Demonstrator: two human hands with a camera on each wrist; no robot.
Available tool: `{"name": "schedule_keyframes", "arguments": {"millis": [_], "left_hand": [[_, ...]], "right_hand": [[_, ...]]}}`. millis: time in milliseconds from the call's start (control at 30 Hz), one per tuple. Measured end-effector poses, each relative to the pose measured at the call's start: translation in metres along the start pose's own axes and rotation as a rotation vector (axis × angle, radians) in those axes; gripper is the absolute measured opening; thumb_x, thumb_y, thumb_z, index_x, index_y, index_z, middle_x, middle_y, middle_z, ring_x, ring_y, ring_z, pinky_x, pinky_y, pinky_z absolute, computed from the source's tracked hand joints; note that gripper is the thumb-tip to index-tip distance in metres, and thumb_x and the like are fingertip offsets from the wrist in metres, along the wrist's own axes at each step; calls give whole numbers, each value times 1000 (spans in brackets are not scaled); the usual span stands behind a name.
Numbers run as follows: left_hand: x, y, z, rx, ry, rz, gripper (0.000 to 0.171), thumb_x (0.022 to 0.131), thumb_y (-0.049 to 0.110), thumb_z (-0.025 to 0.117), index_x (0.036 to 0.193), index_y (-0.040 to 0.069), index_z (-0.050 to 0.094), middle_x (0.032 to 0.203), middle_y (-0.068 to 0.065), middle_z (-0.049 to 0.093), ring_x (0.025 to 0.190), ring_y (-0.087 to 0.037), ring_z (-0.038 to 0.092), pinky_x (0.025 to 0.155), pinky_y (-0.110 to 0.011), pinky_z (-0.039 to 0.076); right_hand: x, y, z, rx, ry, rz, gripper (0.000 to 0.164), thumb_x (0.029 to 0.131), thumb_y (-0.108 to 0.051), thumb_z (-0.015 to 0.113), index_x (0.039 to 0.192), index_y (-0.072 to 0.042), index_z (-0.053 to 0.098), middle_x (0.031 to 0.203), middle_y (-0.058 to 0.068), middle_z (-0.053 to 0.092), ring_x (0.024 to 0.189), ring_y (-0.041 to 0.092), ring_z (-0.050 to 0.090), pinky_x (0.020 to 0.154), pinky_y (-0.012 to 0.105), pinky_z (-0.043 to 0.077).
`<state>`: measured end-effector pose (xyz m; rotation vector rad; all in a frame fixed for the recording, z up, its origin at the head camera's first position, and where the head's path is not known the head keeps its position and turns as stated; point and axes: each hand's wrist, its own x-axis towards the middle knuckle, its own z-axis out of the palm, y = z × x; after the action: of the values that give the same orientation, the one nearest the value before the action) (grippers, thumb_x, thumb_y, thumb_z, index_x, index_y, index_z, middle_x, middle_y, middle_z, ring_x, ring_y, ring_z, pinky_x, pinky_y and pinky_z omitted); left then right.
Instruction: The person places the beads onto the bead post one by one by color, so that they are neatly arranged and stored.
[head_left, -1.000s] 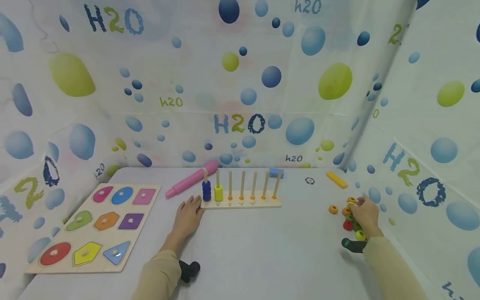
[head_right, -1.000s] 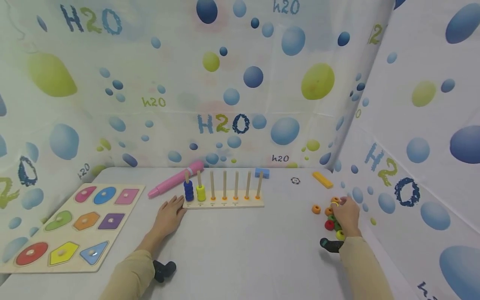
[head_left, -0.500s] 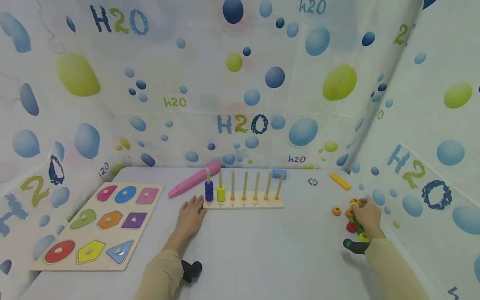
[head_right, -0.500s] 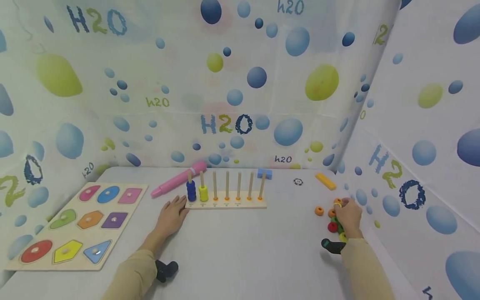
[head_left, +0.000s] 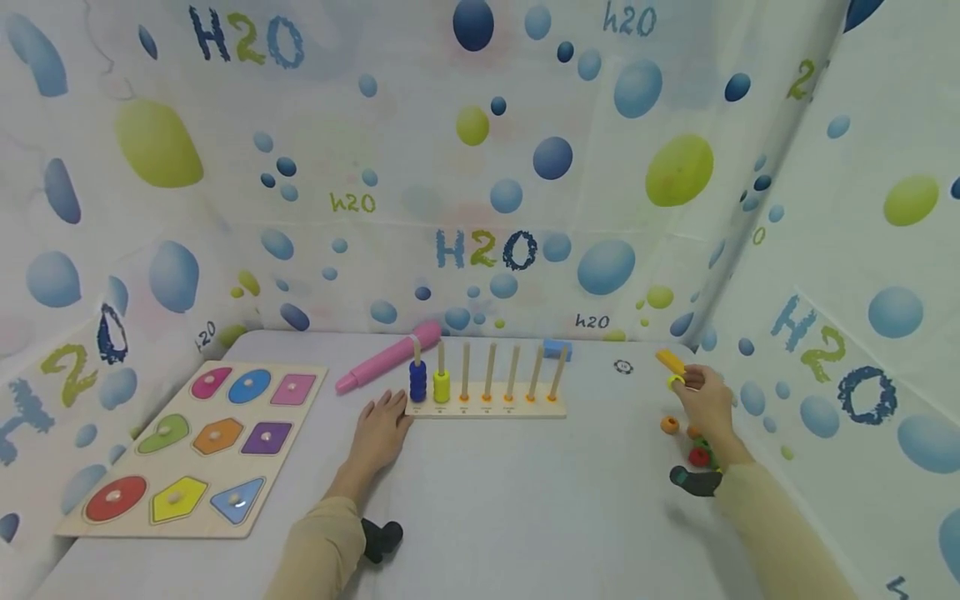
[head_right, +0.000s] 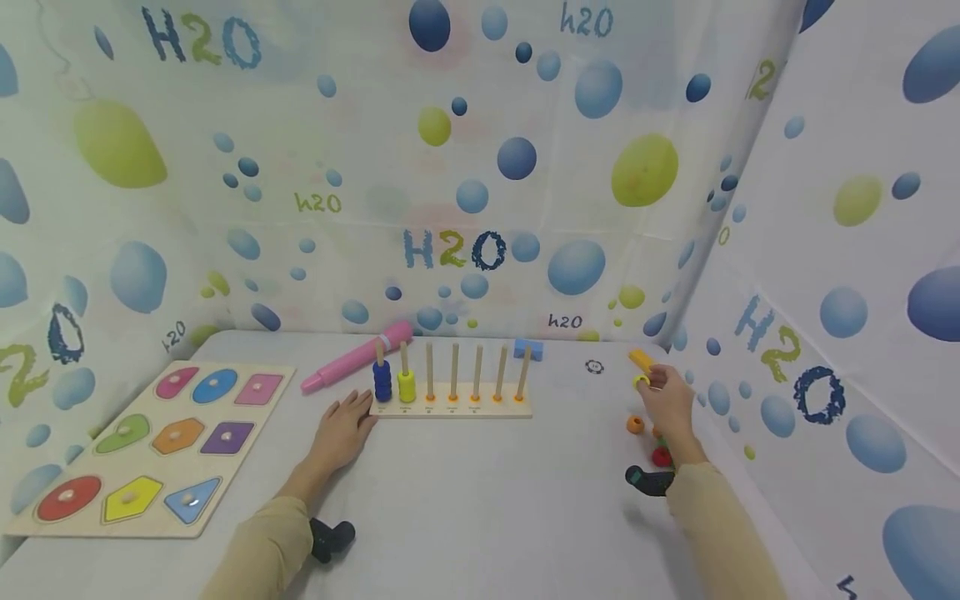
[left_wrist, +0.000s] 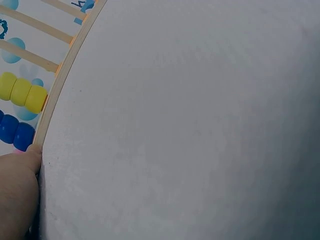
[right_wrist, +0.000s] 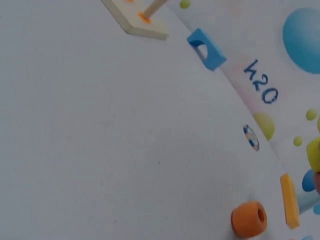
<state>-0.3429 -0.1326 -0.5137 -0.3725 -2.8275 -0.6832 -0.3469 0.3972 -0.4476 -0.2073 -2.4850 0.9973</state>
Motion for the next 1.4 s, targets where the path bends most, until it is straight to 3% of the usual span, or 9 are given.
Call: {"name": "schedule_keyframes", "arguments": {"millis": [200,467,733,1000,1400], "left_hand": [[-1,-2,0,4,1,-4,47,99,24,48,137,-4,43,143,-18,41,135,-38,29,112,-55,15],[0,-1,-1,4,4,2,47,99,23,49,137,-4,44,143,-18,41,135,-38,29,111,-55,16],[1,-2,-1,9,0,3,48,99,23,48,137,-5,43,143,-18,42,135,-38,29,112,-55,16],[2,-5,2,3,5,1,48,99,24,48,137,-4,44,143,-17,42,136,-37,29,112,-54,15],[3,-5,1,1,-8,-8,48,98,25,48,137,-4,44,144,-16,41,136,-37,29,112,-54,14]], "right_hand": [[9,-34,21,59,12,-103,33,90,-10,60,119,4,53,113,21,62,105,33,60,90,40,50],[11,-91,46,168,-39,-195,34,91,-10,62,122,0,52,116,16,62,107,28,60,90,36,50],[11,-145,81,228,-58,-363,31,88,-6,65,117,1,55,110,15,65,102,25,63,86,31,53],[0,-196,113,310,-147,-471,33,89,-4,64,120,0,54,111,13,65,104,24,62,87,27,52],[-21,-250,163,356,-278,-558,31,88,-2,65,117,3,54,107,12,66,99,20,64,83,20,52]]}}
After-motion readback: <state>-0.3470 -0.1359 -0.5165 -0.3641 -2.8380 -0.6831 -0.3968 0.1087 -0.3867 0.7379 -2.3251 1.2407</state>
